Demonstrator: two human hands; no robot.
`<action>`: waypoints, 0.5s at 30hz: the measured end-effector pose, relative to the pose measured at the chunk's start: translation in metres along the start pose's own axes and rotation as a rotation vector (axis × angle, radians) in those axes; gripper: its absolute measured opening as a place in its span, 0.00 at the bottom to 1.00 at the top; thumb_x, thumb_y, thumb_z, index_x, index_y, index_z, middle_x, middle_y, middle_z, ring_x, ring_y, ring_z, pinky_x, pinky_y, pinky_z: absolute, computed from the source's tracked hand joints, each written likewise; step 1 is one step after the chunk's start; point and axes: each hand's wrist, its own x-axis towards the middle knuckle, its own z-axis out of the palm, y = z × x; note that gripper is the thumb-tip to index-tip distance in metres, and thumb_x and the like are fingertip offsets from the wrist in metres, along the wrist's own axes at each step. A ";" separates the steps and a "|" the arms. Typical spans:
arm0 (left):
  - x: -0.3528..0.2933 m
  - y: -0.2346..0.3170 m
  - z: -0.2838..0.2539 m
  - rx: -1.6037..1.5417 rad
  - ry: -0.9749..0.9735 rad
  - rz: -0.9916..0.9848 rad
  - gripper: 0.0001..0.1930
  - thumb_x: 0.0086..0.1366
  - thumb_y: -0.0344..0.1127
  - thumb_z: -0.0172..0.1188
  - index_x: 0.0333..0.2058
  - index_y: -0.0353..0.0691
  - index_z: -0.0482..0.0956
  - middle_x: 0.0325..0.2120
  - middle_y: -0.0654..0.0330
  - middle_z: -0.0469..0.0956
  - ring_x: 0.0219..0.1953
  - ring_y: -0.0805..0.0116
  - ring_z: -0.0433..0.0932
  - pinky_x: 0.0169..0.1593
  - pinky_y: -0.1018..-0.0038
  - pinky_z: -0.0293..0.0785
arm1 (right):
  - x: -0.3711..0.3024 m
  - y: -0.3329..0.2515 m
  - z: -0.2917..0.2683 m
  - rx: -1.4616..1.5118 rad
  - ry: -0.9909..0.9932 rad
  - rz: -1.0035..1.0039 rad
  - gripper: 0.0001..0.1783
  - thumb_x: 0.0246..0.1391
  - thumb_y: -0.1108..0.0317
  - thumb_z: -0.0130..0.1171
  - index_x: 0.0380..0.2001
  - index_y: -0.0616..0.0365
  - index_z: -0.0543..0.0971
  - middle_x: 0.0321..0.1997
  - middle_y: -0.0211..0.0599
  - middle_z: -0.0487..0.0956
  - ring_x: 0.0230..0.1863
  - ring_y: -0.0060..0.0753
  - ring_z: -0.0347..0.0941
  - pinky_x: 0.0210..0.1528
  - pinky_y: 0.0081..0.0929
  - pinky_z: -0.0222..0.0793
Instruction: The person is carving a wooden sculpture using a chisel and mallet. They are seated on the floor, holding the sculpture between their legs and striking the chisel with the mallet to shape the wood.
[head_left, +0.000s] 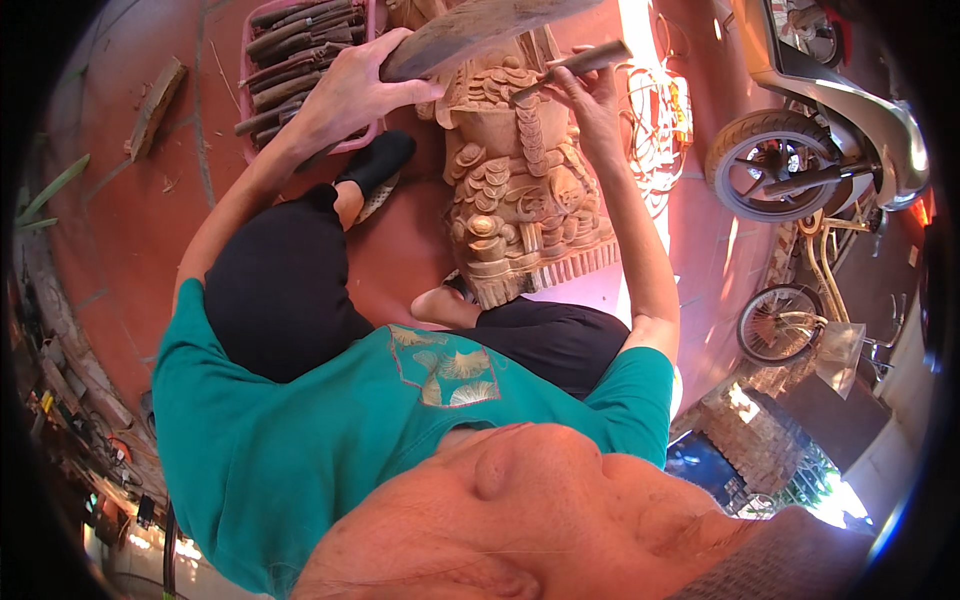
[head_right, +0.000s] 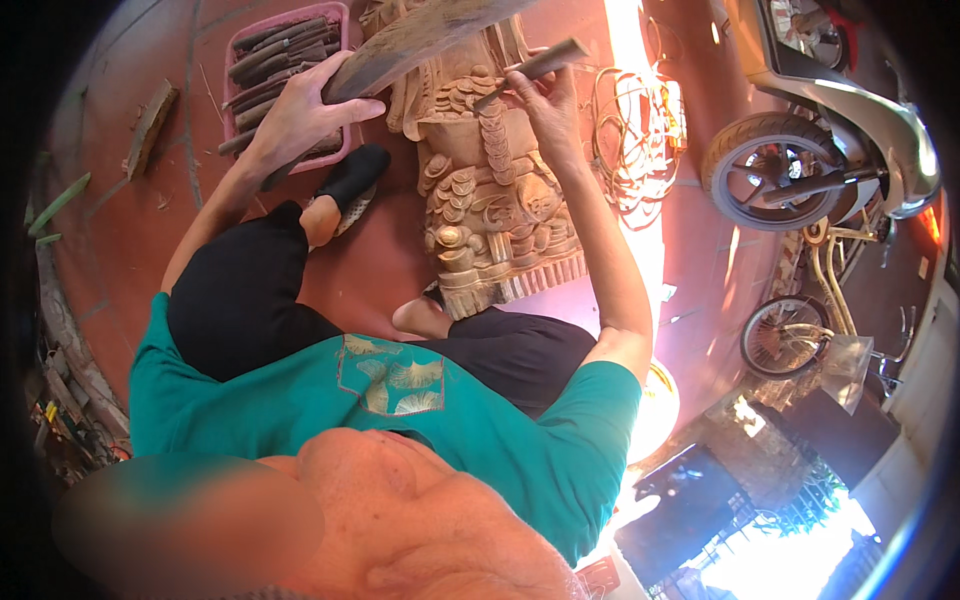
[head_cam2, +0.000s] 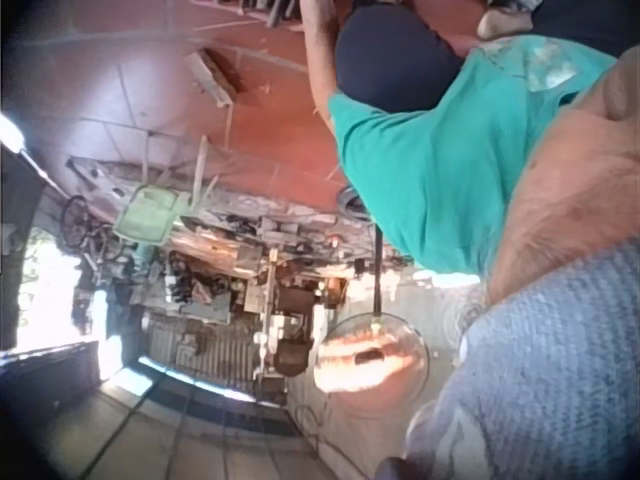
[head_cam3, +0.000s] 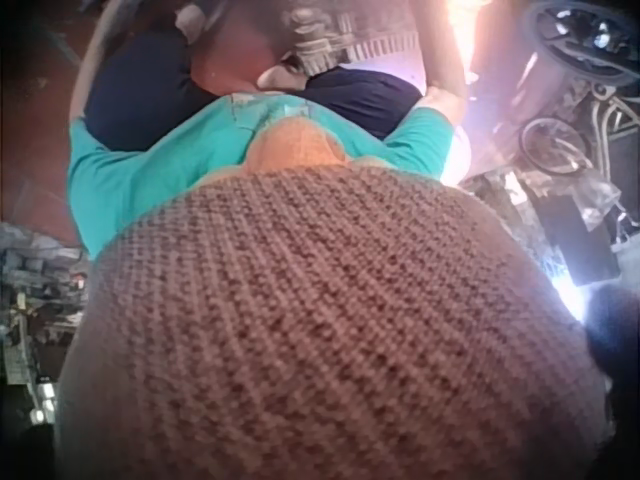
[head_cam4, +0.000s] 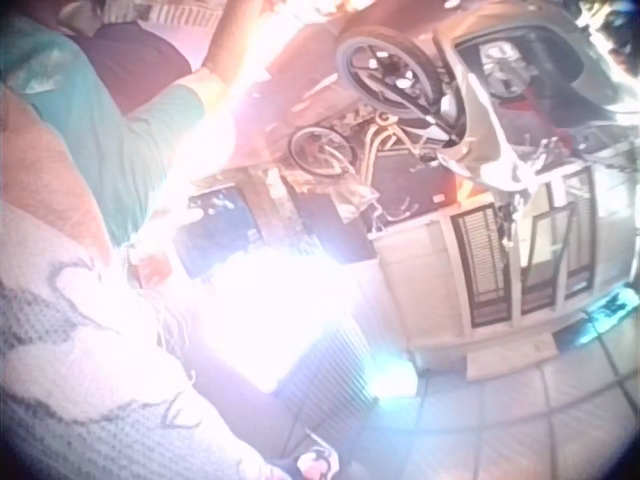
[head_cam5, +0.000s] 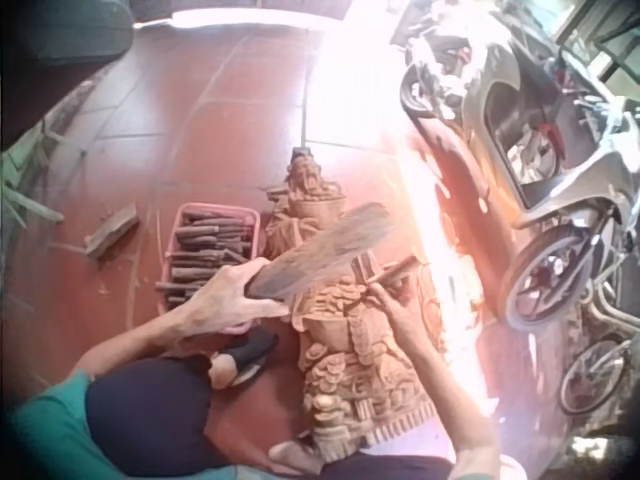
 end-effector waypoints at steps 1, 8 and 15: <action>-0.001 -0.001 0.001 0.000 0.016 0.001 0.31 0.62 0.48 0.71 0.57 0.35 0.74 0.40 0.56 0.82 0.43 0.69 0.78 0.51 0.70 0.74 | 0.004 0.006 -0.001 -0.042 -0.034 -0.052 0.21 0.63 0.71 0.64 0.55 0.56 0.68 0.44 0.38 0.82 0.46 0.31 0.82 0.46 0.29 0.82; -0.002 -0.005 0.008 0.035 0.076 0.031 0.31 0.61 0.49 0.72 0.57 0.37 0.74 0.41 0.54 0.83 0.43 0.68 0.80 0.51 0.69 0.75 | 0.023 0.011 0.028 -0.489 -0.218 -0.262 0.17 0.60 0.73 0.65 0.49 0.55 0.71 0.38 0.34 0.83 0.39 0.27 0.81 0.40 0.29 0.76; -0.005 -0.014 0.009 0.025 0.151 0.076 0.31 0.61 0.49 0.72 0.57 0.37 0.75 0.40 0.53 0.83 0.42 0.65 0.81 0.50 0.68 0.75 | 0.024 -0.004 0.037 -0.711 -0.340 -0.258 0.17 0.59 0.71 0.67 0.50 0.56 0.74 0.41 0.32 0.85 0.43 0.24 0.80 0.47 0.29 0.75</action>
